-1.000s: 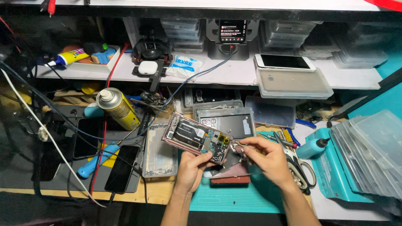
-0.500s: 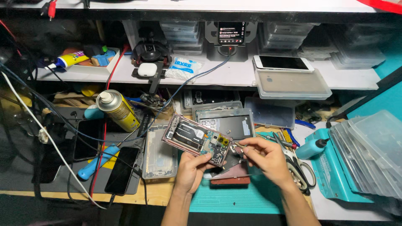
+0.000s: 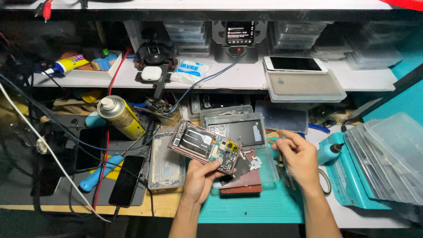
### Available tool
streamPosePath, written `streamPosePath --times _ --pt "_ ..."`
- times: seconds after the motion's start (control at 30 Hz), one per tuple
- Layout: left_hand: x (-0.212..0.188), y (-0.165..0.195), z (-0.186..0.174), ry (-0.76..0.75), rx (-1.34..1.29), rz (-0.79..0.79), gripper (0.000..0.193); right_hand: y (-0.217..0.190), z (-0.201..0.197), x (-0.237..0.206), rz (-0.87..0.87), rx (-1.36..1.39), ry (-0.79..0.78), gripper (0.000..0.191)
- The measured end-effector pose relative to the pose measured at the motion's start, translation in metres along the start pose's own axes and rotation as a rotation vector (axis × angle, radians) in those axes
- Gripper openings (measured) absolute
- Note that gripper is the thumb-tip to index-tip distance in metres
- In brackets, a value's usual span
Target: The person disassembles a smartphone at a repair workbench. They hold the opened phone in one hand and use a small screwdriver-like tool to pry and unscrew internal components, lifting out the battery and other parts and setting removed pieces on the mat.
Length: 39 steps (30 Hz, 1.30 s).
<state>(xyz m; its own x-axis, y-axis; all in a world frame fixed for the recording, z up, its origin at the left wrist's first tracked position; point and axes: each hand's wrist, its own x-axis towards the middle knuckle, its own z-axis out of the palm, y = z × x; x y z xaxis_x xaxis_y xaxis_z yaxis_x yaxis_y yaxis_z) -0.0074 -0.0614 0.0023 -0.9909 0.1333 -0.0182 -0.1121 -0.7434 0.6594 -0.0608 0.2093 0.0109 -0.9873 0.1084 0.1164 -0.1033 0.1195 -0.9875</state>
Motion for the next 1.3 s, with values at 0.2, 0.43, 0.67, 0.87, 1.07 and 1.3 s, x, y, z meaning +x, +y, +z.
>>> streamPosePath --times 0.2,0.43,0.67,0.87,1.07,1.3 --pt "0.005 -0.008 0.009 -0.016 0.104 -0.031 0.029 0.034 -0.030 0.008 0.136 -0.700 -0.086 0.017" --pt "0.014 -0.024 0.027 -0.029 0.127 -0.060 0.031 0.057 -0.008 -0.004 0.110 -0.821 -0.181 0.012" --pt "0.015 -0.026 0.029 0.075 0.094 -0.039 0.032 0.028 -0.016 -0.008 0.167 -1.143 -0.118 0.027" --pt "0.015 -0.025 0.029 0.116 0.091 -0.010 0.032 0.038 -0.019 -0.008 0.044 -1.062 -0.101 0.024" --pt "0.014 -0.024 0.027 0.108 0.057 -0.014 0.031 0.037 -0.030 0.000 0.087 -0.282 -0.106 0.023" --pt "0.013 -0.019 0.028 0.097 0.023 0.011 0.031 0.002 -0.033 -0.003 0.172 0.638 -0.417 0.037"
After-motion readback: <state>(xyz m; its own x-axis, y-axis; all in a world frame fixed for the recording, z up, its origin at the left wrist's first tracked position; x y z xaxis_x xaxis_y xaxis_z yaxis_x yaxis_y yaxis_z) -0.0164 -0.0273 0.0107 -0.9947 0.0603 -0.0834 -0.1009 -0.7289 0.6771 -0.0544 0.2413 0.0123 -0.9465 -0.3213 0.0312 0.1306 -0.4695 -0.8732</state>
